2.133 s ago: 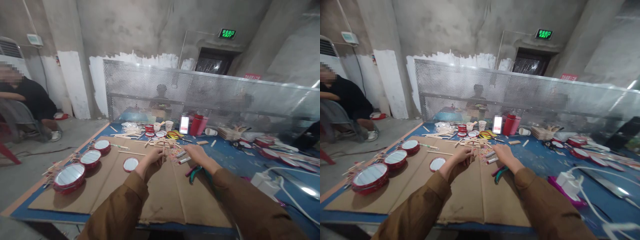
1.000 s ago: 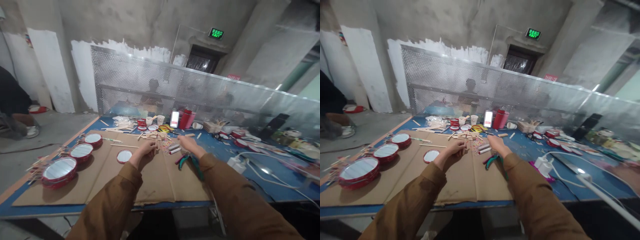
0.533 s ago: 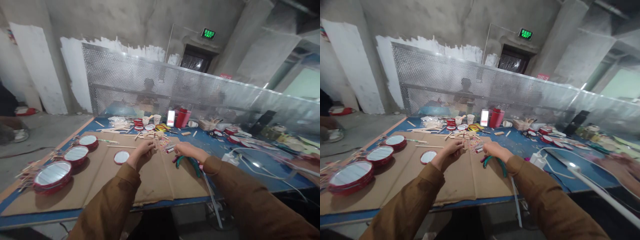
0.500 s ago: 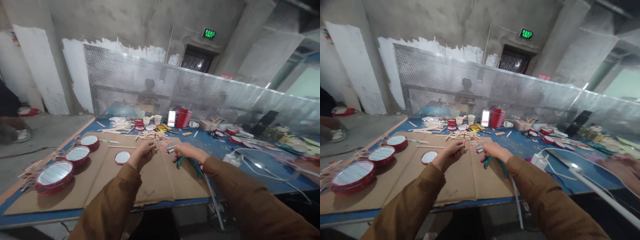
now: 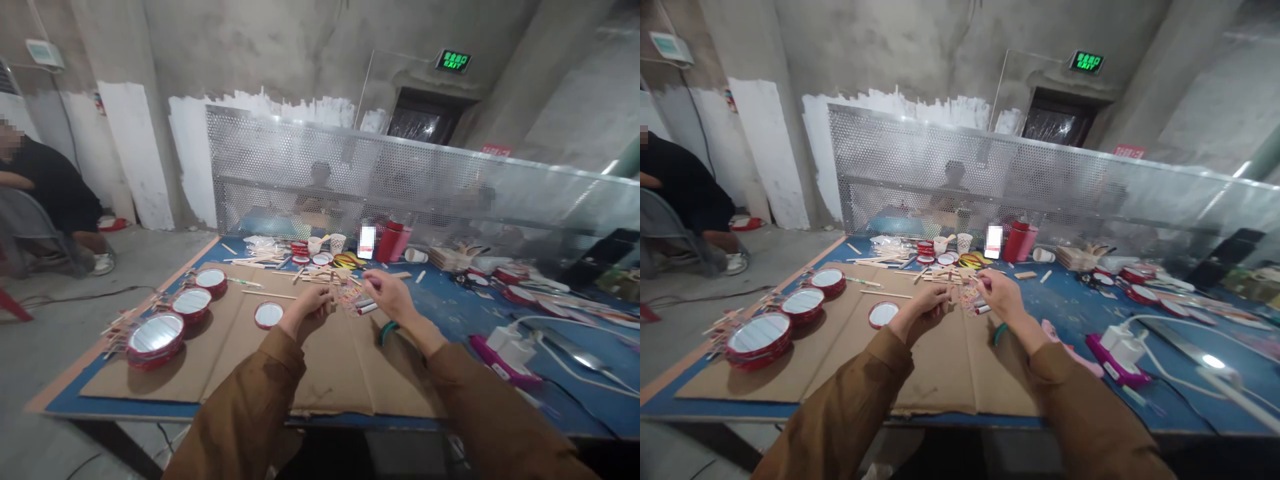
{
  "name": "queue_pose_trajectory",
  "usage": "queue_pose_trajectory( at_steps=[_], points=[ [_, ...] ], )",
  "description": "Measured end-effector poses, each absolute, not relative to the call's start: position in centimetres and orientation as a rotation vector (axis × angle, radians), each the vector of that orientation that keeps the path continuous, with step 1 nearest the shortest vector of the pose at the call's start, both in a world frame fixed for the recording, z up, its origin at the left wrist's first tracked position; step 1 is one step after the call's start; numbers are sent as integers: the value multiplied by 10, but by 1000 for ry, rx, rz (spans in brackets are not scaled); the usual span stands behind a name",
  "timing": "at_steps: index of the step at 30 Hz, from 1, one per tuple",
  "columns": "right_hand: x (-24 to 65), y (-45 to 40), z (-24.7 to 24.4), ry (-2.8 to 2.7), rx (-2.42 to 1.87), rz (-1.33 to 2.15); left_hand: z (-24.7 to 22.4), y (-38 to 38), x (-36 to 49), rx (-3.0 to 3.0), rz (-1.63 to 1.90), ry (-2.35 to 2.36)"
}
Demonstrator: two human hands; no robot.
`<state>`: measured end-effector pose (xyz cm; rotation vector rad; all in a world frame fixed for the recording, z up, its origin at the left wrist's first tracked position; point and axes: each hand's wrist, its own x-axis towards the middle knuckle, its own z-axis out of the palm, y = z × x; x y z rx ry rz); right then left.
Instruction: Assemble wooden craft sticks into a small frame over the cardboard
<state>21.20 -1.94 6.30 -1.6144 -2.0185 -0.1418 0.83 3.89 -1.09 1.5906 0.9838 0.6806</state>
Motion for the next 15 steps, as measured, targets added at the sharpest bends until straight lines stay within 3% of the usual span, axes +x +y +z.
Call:
queue_pose_trajectory(
  at_steps=[4, 8, 15],
  points=[
    [169, -16, 46, -1487, -1248, 289, -8, 38, 7, 1565, 645, 1013],
    [142, -9, 15, -1164, -1174, 533, -10, 38, 8, 1578, 686, 1002],
    [146, -2, -9, -1046, -1178, 601, -9, 45, 11, 1599, 589, 983]
  ],
)
